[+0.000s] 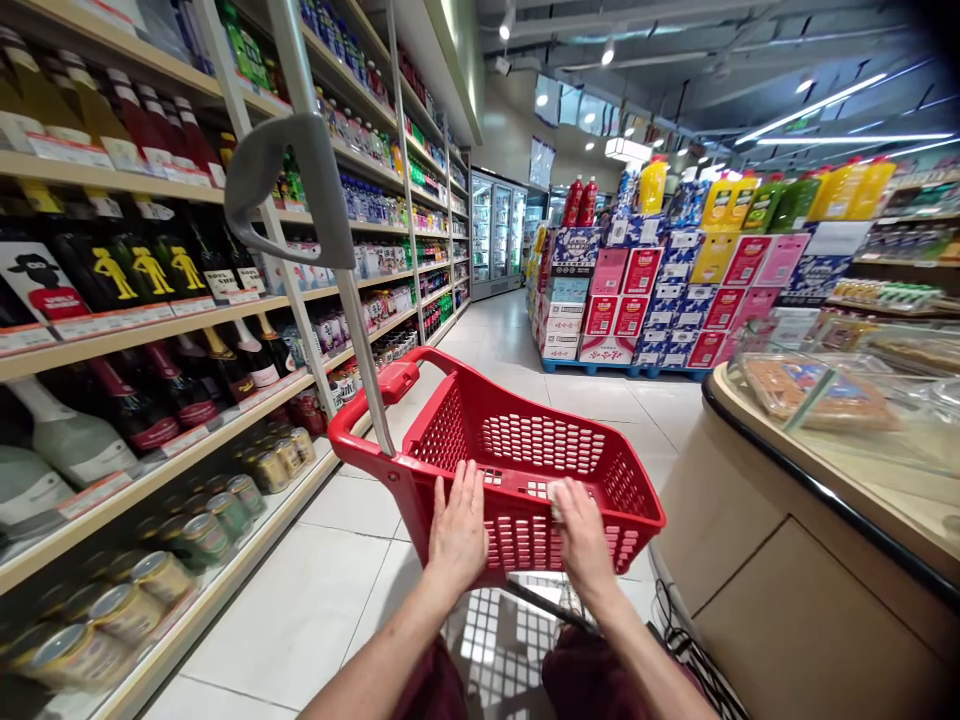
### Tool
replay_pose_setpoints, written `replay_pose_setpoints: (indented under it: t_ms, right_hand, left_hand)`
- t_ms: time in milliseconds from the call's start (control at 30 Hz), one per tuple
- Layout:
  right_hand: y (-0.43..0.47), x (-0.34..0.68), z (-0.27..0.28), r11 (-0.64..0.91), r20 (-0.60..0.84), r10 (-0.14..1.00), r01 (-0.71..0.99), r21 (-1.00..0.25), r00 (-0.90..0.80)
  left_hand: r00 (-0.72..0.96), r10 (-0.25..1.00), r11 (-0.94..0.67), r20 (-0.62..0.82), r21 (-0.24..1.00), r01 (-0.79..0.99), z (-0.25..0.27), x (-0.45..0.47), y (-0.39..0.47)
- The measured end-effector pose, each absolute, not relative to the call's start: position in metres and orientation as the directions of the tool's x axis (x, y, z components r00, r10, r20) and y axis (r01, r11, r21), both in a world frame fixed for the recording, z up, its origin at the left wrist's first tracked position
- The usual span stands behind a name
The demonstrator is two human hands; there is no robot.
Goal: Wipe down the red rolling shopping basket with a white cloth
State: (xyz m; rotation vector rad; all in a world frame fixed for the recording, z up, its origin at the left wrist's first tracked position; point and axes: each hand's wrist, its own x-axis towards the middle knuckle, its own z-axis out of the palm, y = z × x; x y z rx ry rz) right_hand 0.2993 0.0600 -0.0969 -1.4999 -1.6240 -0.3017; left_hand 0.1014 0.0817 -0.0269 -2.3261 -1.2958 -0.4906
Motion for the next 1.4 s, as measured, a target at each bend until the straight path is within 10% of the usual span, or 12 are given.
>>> replay_pose_setpoints:
  t_ms: [133,367,633,867,1200,1400]
  right_hand:
    - [0.052,0.340,-0.110,0.018,0.684,0.651,0.893,-0.449,0.330]
    - [0.085,0.218,-0.070,0.352,0.726,0.687,0.852,-0.388,0.047]
    - [0.071,0.262,-0.085,0.164,0.684,0.707,0.897,-0.409,0.182]
    - [0.110,0.104,0.008,0.479,0.688,0.723,0.761,-0.438,-0.059]
    - [0.085,0.223,-0.053,0.274,0.711,0.691,0.860,-0.430,0.135]
    - [0.099,0.164,-0.040,0.439,0.739,0.672,0.828,-0.347,-0.047]
  left_hand:
    - [0.501,0.712,-0.455,0.493,-0.220,0.863,-0.025,0.093,0.083]
    - [0.498,0.685,-0.443,0.532,-0.239,0.864,-0.019,0.082,0.081]
    - [0.435,0.694,-0.426,0.573,-0.159,0.891,-0.007,0.051,0.079]
    - [0.232,0.616,-0.293,0.753,-0.055,0.955,0.017,0.008,0.085]
    - [0.355,0.659,-0.362,0.663,-0.134,0.922,0.006,0.022,0.080]
    - [0.368,0.730,-0.330,0.575,-0.175,0.928,-0.001,0.044,0.091]
